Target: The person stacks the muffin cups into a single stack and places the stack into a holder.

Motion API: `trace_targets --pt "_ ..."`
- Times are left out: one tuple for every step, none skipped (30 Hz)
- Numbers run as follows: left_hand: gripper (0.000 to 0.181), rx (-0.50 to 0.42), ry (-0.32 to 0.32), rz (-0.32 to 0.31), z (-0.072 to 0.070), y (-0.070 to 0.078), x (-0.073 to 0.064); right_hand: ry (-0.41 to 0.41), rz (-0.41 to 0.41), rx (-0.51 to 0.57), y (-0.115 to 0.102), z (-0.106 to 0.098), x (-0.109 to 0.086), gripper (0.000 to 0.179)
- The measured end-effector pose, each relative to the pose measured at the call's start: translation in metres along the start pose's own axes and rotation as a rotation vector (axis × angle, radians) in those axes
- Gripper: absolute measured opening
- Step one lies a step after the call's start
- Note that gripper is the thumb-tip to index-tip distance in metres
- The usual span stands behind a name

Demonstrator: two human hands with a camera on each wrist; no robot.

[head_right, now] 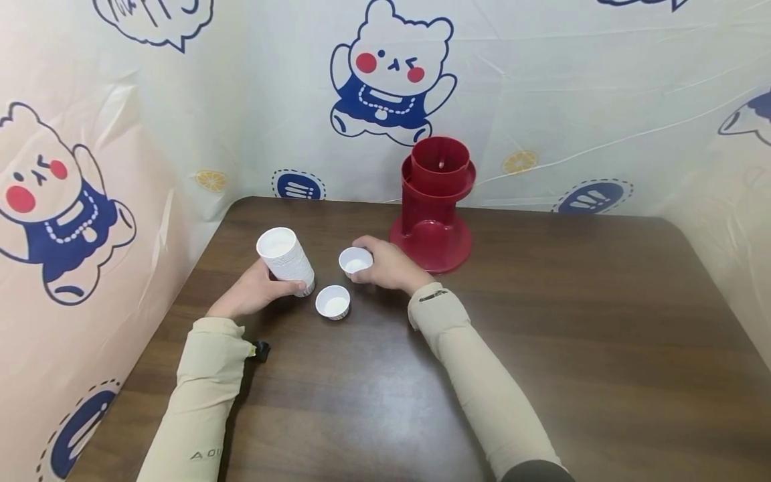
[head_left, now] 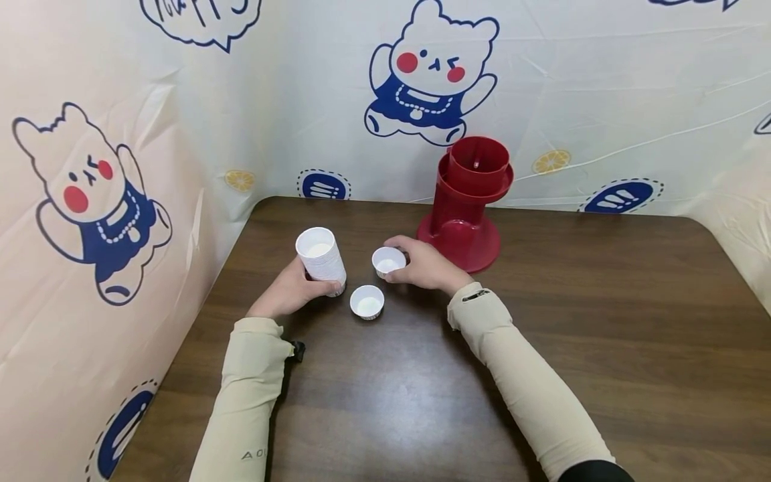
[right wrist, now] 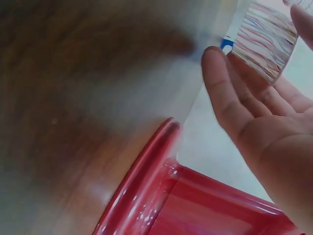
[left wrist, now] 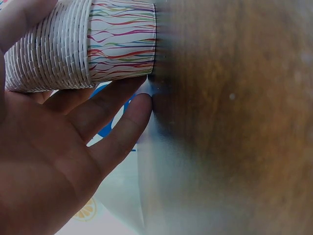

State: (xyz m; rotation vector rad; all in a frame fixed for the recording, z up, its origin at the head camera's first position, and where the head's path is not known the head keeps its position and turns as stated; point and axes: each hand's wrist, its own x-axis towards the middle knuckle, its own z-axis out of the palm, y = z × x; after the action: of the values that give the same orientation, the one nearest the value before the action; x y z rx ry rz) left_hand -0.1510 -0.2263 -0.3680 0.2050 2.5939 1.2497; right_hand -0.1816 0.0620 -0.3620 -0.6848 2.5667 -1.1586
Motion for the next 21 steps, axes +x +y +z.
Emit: trace_targets --pt "0.079 -0.001 0.002 -0.003 0.0 0.0 0.0 0.01 -0.002 0.01 -0.001 -0.001 0.0 0.062" --pt "0.079 -0.001 0.0 -0.002 0.0 0.0 0.0 0.02 -0.007 0.021 -0.002 -0.001 0.001 0.062" --pt "0.079 -0.003 0.0 -0.002 0.0 0.0 0.0 0.03 -0.008 0.032 -0.003 -0.002 0.001 0.063" --pt "0.079 -0.006 -0.001 -0.002 0.0 0.001 -0.001 0.04 -0.011 0.045 -0.005 -0.003 0.001 0.064" --pt "0.079 -0.007 0.001 -0.003 0.0 0.001 -0.001 0.049 -0.014 0.059 -0.007 -0.004 0.002 0.064" --pt "0.079 -0.008 0.0 0.0 0.001 0.001 -0.001 0.055 -0.015 0.077 -0.009 -0.006 0.002 0.065" --pt "0.079 -0.01 0.0 0.002 0.0 0.001 -0.001 0.061 -0.015 0.1 -0.012 -0.007 0.002 0.065" --pt "0.079 -0.011 0.0 0.007 0.0 0.001 -0.001 0.066 -0.016 0.121 -0.015 -0.008 0.002 0.065" --pt "0.079 -0.015 0.001 0.007 0.0 0.001 -0.001 0.069 -0.016 0.151 -0.019 -0.01 0.002 0.065" --pt "0.079 -0.016 0.0 0.008 0.0 0.001 -0.001 0.071 -0.017 0.18 -0.022 -0.011 0.002 0.065" --pt "0.08 -0.017 -0.001 0.007 0.0 0.001 -0.001 0.072 -0.016 0.211 -0.026 -0.013 0.002 0.065" --pt "0.08 -0.019 -0.002 0.01 -0.001 0.0 -0.001 0.075 -0.017 0.241 -0.031 -0.014 0.002 0.065" --pt "0.08 -0.02 -0.004 0.011 -0.001 0.0 -0.001 0.08 -0.021 0.271 -0.035 -0.015 0.002 0.064" --pt "0.081 -0.021 -0.006 0.011 -0.001 0.0 -0.001 0.086 -0.028 0.293 -0.038 -0.016 0.002 0.064" --pt "0.081 -0.025 -0.007 0.009 -0.001 0.0 -0.001 0.092 -0.038 0.321 -0.042 -0.017 0.002 0.063" --pt "0.081 -0.025 -0.008 0.01 -0.001 0.001 -0.001 0.1 -0.047 0.338 -0.046 -0.018 0.003 0.062" --pt "0.081 -0.027 -0.009 0.012 -0.001 0.0 0.0 0.107 -0.055 0.357 -0.049 -0.019 0.003 0.062" --pt "0.08 -0.028 -0.009 0.016 -0.001 0.0 0.0 0.114 -0.067 0.372 -0.053 -0.02 0.004 0.062" --pt "0.08 -0.029 -0.01 0.016 0.0 0.0 0.0 0.119 -0.077 0.389 -0.056 -0.02 0.004 0.062" --pt "0.081 -0.032 -0.011 0.017 -0.001 0.0 0.0 0.123 -0.088 0.399 -0.06 -0.021 0.005 0.062" --pt "0.081 -0.033 -0.012 0.019 -0.001 0.0 0.0 0.126 -0.096 0.409 -0.063 -0.021 0.006 0.063"
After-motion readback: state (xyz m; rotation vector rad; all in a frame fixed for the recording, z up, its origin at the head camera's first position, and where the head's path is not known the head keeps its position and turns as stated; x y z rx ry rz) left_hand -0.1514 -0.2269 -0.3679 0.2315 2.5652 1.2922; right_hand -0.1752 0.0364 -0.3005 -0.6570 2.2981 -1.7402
